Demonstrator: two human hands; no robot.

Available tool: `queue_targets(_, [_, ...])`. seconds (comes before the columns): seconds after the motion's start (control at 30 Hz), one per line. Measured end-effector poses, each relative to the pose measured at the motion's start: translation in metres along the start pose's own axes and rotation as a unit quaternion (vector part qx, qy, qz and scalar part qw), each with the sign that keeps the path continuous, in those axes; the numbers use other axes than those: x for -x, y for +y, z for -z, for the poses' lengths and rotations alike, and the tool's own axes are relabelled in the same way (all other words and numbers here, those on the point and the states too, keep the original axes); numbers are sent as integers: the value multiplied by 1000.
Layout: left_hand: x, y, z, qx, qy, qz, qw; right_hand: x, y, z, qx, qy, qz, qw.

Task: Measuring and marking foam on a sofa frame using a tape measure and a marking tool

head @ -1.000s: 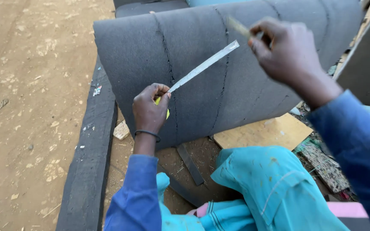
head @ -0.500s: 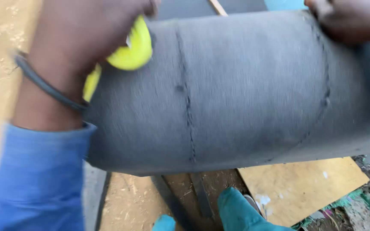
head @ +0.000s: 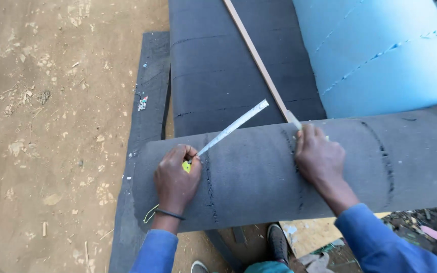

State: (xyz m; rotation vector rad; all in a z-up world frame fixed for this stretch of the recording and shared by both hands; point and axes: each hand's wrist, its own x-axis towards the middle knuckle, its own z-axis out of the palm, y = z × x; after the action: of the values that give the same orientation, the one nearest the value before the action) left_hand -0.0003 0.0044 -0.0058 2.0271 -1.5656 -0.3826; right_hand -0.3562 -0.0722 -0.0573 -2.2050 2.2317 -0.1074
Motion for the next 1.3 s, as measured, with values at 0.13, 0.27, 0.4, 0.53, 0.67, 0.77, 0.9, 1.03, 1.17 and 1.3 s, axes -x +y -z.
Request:
queue_targets(0.13, [-4,9,0,-2,2,-2,1000,-5,-7,8,-7,-17,3,1000])
queue_targets(0.27, [-6,7,-4,-34,-12,16,999,-5,-7,7,-32,-57,14,998])
queue_targets(0.4, [-12,18,-2,-40,-34,46,998,-8,-4,2,-45,-77,19,996])
queue_targets(0.53, [-15,18,-4,-52,-53,65,995,-10,-6,10,-51,-86,24,995])
queue_targets(0.67, [-13,15,-6,-74,-69,70,992,-7,-7,11,-53,-92,20,994])
queue_targets(0.77, [-19,17,-5,-73,-66,61,993,-13,-10,17,-51,-92,17,994])
queue_targets(0.9, [-14,9,-3,-60,-61,43,995,-6,-18,33,-40,-100,0,994])
queue_targets(1.03, [-19,7,-2,-41,-66,30,996,-11,-23,31,-9,-81,-7,997])
queue_targets(1.17, [-13,-2,-2,-40,-62,6,997,-2,-22,22,0,-84,-19,996])
queue_targets(1.3, [-13,-8,-9,-36,-27,-28,999,-1,-24,17,31,-59,-19,998])
